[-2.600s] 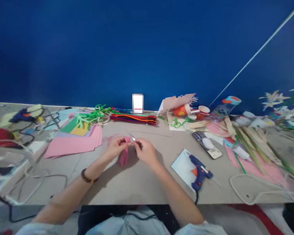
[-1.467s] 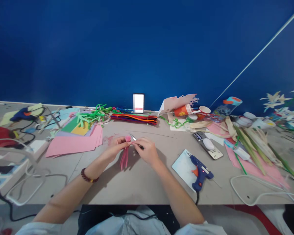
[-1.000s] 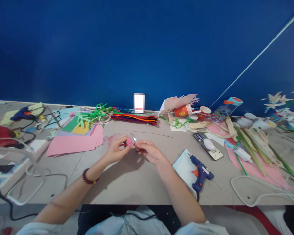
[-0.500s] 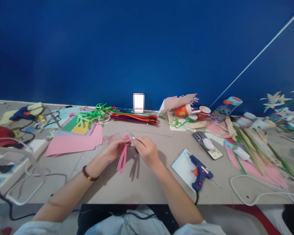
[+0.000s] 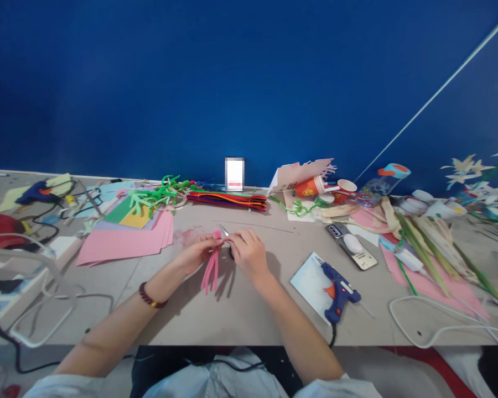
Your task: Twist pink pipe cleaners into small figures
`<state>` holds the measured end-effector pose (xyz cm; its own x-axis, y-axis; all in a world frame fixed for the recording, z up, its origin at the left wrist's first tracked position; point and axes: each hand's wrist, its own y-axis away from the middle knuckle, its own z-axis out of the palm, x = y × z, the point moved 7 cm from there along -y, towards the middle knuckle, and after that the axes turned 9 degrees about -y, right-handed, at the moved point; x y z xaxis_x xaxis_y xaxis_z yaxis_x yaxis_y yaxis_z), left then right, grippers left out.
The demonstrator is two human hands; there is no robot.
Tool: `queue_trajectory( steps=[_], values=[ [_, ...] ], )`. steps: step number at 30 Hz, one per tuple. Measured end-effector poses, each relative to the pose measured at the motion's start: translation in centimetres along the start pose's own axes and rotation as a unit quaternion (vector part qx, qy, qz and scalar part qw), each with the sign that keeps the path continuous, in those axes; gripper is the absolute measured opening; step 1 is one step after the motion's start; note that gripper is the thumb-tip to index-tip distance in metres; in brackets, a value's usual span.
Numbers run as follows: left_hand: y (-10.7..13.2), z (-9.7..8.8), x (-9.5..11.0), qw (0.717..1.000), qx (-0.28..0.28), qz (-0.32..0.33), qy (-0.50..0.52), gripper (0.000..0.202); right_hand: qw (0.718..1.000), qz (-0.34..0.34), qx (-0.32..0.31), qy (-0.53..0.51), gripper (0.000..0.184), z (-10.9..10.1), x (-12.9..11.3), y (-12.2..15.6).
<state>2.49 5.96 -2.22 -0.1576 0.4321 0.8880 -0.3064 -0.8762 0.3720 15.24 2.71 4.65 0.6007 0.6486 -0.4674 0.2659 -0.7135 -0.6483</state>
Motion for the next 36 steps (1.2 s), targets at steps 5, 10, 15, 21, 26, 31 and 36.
queue_trajectory(
  steps=[5,10,15,21,26,31,36],
  values=[
    [0.4,0.0,1.1,0.994,0.035,0.073,-0.075,0.022,1.0,0.027,0.002,-0.003,0.021,0.0,-0.1,-0.1],
    [0.8,0.2,1.8,0.988,0.04,0.107,-0.107,0.025,1.0,0.003,0.003,0.02,0.019,-0.1,-0.5,-0.3],
    [1.1,0.2,2.7,0.974,0.07,0.155,-0.149,0.022,0.999,0.032,-0.009,-0.005,0.019,0.0,-0.2,-0.4],
    [1.2,-0.1,3.3,0.96,0.073,0.191,-0.193,0.019,0.998,0.049,-0.005,-0.046,0.017,-0.1,-0.1,-0.4],
    [0.7,0.0,2.0,0.989,-0.013,0.102,-0.105,0.029,0.996,0.068,0.033,-0.044,0.016,-0.7,0.6,-0.4],
    [0.5,-0.2,1.9,0.99,0.005,0.11,-0.09,0.029,0.993,0.098,0.049,-0.052,0.014,-0.8,1.6,-0.4],
    [0.4,-0.3,2.0,0.989,0.03,0.118,-0.083,0.028,0.991,0.106,0.036,-0.069,0.012,-0.4,1.7,-0.4]
  ],
)
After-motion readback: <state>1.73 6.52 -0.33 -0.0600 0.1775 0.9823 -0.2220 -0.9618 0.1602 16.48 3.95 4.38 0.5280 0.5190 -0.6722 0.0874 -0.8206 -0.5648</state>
